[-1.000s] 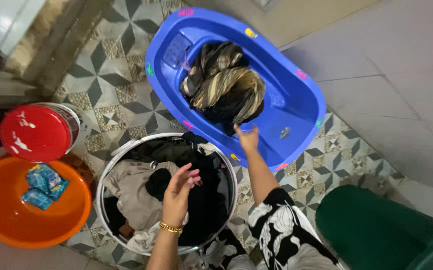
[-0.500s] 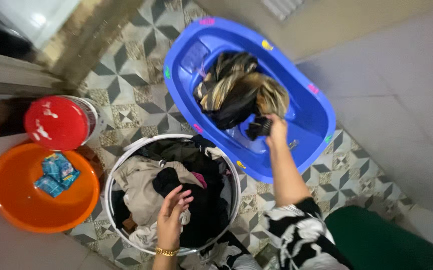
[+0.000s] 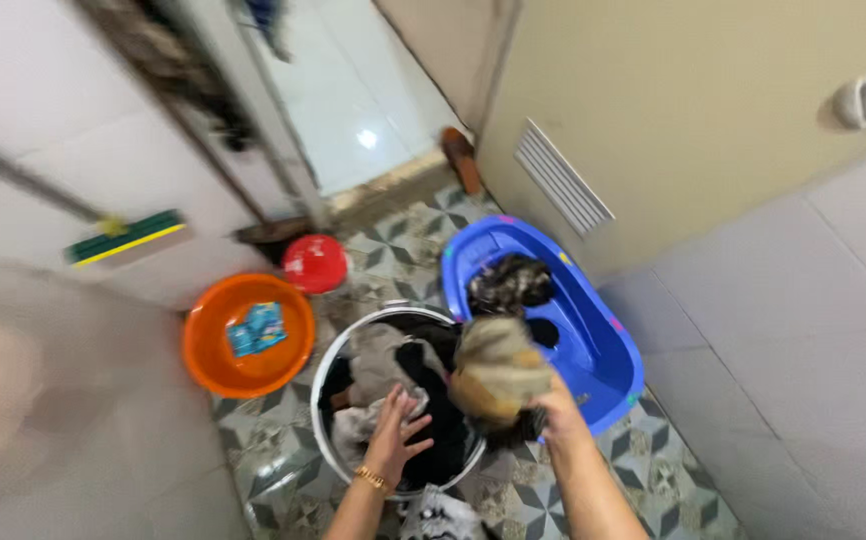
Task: The person washes clothes by hand under a tap, scrubing them, rinsing them, and placing them into a blue plastic tub and a metal bucket.
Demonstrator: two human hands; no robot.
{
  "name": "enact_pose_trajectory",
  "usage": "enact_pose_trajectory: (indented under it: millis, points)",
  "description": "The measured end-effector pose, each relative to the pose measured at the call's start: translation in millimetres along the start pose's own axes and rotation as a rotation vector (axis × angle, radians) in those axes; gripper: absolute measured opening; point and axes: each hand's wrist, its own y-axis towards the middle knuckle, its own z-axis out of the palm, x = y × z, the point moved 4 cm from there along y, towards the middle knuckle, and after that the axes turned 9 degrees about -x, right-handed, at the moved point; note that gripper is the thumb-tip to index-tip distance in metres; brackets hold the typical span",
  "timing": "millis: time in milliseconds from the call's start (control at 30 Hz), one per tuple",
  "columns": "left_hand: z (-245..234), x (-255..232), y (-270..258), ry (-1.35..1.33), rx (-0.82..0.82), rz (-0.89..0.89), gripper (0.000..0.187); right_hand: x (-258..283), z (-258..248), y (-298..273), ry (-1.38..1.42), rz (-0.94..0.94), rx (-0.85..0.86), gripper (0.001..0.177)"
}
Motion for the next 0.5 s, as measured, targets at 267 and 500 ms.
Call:
enact_pose_trajectory:
  millis: [267, 500]
  points:
    - [-129, 1, -160, 0.402, 0.296, 1.054, 0.088, -39, 122, -119, -0.112, 0.118, 0.456, 0.073]
    - [-227, 36, -230, 0.12, 0.092, 1.041, 0.081, -94, 283, -107, -0.035, 0.404, 0.729, 0.06]
